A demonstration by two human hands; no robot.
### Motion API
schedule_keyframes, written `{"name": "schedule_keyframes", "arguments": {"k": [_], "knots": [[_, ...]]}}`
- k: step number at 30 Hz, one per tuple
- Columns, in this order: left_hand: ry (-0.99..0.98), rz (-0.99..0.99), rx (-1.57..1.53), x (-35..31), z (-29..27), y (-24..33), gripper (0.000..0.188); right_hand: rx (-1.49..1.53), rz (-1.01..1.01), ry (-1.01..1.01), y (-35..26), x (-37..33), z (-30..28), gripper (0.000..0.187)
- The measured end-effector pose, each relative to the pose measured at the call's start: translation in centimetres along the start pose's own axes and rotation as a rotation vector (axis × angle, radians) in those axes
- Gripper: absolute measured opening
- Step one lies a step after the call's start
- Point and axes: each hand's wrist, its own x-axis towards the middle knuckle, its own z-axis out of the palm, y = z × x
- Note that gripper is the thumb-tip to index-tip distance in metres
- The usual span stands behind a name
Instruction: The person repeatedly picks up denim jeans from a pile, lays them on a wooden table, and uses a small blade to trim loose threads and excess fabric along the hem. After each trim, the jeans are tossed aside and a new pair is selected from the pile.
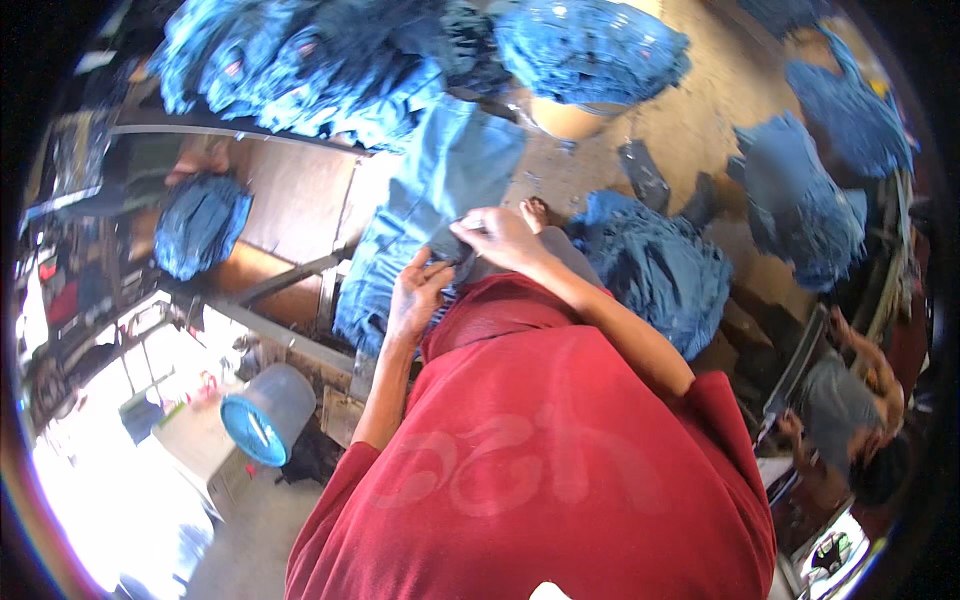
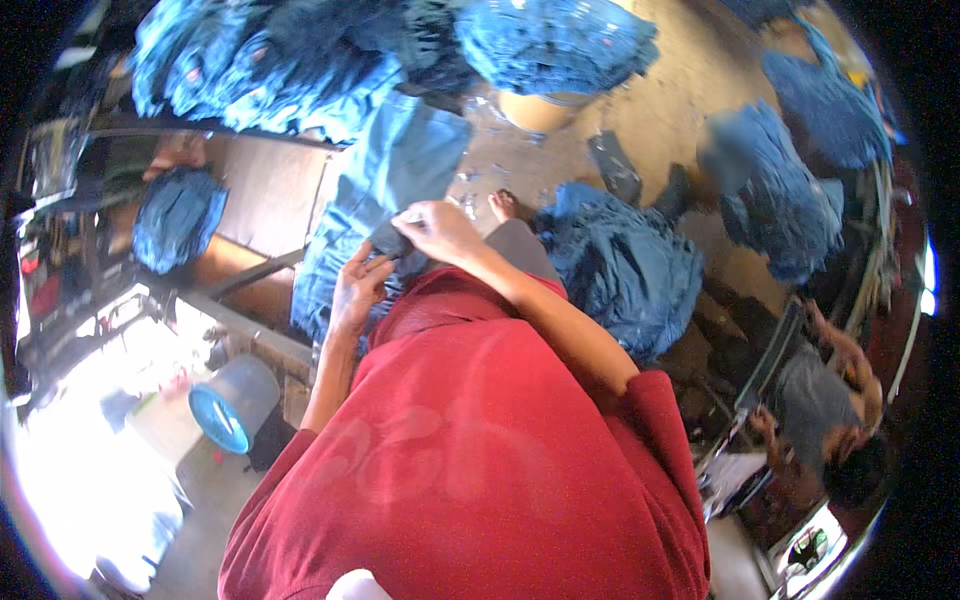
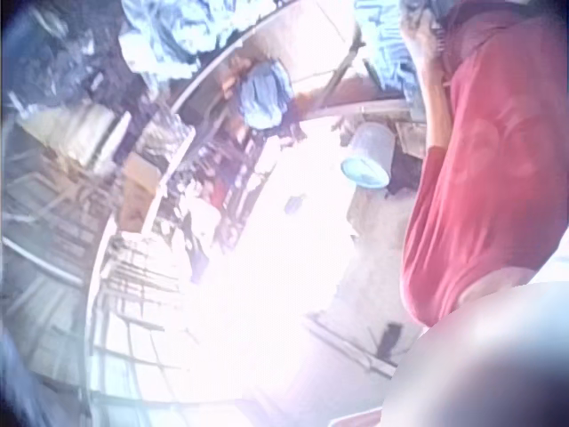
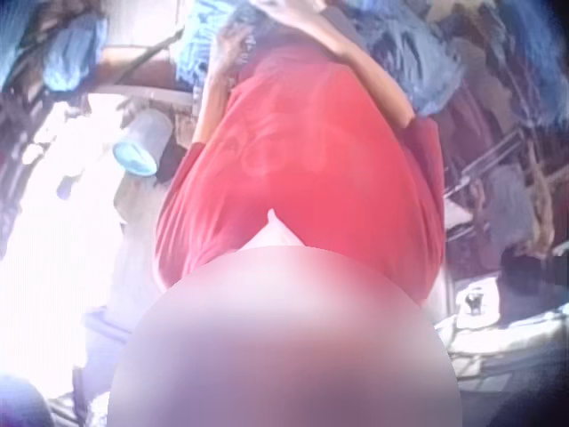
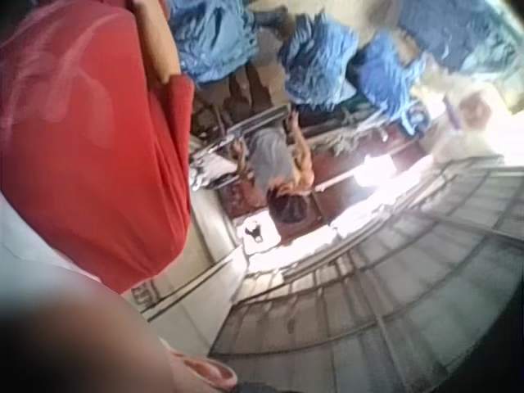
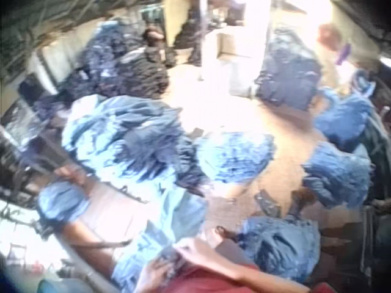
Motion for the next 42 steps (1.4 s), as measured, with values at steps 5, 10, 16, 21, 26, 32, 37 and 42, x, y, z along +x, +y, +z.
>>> {"name": "schedule_keyframes", "arguments": {"k": [5, 10, 16, 21, 26, 32, 37, 42], "knots": [[0.048, -0.049, -0.157, -1.2, -0.2, 0.5, 0.058, -0.083, 0.161, -0.049, -2.3, -1.0, -2.4, 0.055], [0.052, -0.135, -0.385, -0.9, 0.4, -0.4, 0.021, -0.286, 0.215, -0.081, -3.6, -1.0, -0.7, 0.057], [0.062, -0.148, -0.346, -0.6, 0.5, -0.6, 0.017, -0.232, -0.039, 0.051, -1.3, -0.8, 1.0, 0.042], [-0.008, -0.150, -0.513, -1.7, 0.4, -0.3, 0.016, -0.260, -0.017, 0.037, -2.5, -1.4, 0.1, 0.031], [0.004, -0.136, -0.425, -1.5, 0.6, -0.5, 0.016, -0.042, -0.013, -0.135, -4.8, -2.0, -1.4, 0.026], [0.112, -0.120, -0.337, -1.2, 1.5, -0.5, 0.017, -0.090, -0.029, -0.236, -4.5, -2.0, -0.6, 0.025], [0.175, -0.138, -0.248, -1.0, 1.9, -0.3, 0.021, 0.097, -0.001, -0.240, -3.0, -1.9, 0.7, 0.024], [0.114, -0.170, -0.376, -1.1, 1.0, -0.9, 0.025, 0.456, 0.264, -0.197, -1.9, -2.1, 0.2, 0.028]]}}
